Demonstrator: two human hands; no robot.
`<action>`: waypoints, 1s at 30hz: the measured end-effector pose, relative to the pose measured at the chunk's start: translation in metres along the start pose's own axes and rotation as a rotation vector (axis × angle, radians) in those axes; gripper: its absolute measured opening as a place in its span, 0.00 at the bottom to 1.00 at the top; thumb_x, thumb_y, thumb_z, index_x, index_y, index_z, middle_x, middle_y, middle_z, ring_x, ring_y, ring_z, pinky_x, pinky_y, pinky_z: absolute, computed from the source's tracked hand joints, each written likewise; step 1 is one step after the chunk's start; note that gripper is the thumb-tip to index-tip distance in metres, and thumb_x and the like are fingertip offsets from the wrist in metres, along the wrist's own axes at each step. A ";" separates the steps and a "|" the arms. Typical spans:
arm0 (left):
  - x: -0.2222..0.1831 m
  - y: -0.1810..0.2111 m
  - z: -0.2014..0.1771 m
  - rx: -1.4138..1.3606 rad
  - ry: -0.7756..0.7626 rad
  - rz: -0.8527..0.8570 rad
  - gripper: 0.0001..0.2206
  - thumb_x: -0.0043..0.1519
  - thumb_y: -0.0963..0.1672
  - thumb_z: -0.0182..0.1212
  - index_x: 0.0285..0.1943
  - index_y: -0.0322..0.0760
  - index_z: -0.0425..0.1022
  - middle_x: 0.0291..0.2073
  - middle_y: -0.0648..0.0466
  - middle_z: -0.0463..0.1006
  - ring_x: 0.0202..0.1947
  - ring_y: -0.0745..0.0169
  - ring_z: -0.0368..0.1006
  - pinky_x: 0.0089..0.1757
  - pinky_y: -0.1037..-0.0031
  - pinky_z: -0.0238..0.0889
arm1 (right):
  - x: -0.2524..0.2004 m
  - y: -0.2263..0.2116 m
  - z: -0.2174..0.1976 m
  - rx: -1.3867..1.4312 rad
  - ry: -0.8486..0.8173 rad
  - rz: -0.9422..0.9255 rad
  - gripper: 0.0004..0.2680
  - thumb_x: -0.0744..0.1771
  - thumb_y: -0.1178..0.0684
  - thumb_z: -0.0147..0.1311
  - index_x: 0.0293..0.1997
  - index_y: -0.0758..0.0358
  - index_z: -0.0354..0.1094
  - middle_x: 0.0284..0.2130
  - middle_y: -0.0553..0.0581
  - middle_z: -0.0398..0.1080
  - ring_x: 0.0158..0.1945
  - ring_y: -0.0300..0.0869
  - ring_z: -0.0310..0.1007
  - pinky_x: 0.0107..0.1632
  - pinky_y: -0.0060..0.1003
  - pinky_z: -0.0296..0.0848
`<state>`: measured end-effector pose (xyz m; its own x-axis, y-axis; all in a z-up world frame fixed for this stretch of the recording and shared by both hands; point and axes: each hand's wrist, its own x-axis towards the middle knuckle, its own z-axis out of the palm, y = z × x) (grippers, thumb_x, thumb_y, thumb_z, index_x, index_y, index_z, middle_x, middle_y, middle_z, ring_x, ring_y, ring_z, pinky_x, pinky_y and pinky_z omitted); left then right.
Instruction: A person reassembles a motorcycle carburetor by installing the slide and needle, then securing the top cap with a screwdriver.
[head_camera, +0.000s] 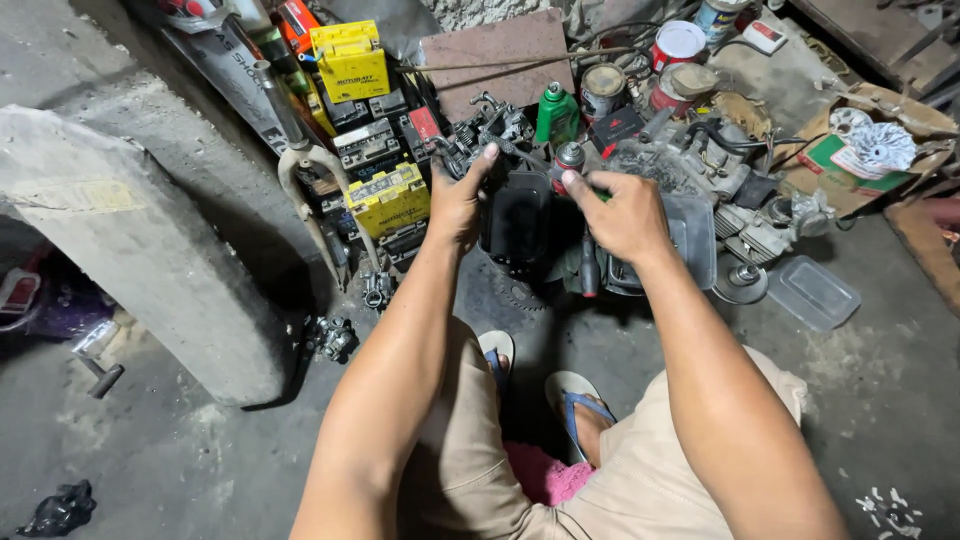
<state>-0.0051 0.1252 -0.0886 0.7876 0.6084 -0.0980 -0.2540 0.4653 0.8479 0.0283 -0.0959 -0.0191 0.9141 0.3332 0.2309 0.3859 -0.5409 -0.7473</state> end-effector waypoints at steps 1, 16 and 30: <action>-0.008 0.013 0.011 0.000 0.002 0.004 0.34 0.52 0.45 0.82 0.60 0.36 0.60 0.43 0.48 0.75 0.44 0.56 0.78 0.43 0.64 0.80 | 0.001 0.002 -0.002 0.002 -0.001 -0.003 0.14 0.69 0.39 0.58 0.26 0.53 0.74 0.21 0.65 0.71 0.36 0.62 0.76 0.36 0.50 0.69; -0.025 0.029 0.036 -0.129 0.046 -0.045 0.45 0.56 0.48 0.77 0.75 0.32 0.47 0.59 0.37 0.64 0.56 0.43 0.69 0.53 0.49 0.71 | -0.002 0.009 0.006 0.017 -0.048 0.014 0.13 0.68 0.38 0.56 0.31 0.54 0.76 0.25 0.66 0.74 0.41 0.63 0.76 0.40 0.54 0.71; -0.017 0.026 0.033 -0.214 0.062 -0.084 0.48 0.54 0.48 0.78 0.76 0.32 0.45 0.63 0.30 0.60 0.58 0.36 0.67 0.55 0.44 0.67 | -0.006 0.009 0.008 0.013 0.003 -0.010 0.13 0.68 0.39 0.57 0.29 0.53 0.75 0.22 0.65 0.71 0.38 0.62 0.76 0.37 0.53 0.71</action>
<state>-0.0062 0.1060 -0.0476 0.7765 0.5971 -0.2013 -0.3075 0.6379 0.7060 0.0252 -0.0967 -0.0319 0.9108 0.3363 0.2396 0.3930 -0.5278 -0.7530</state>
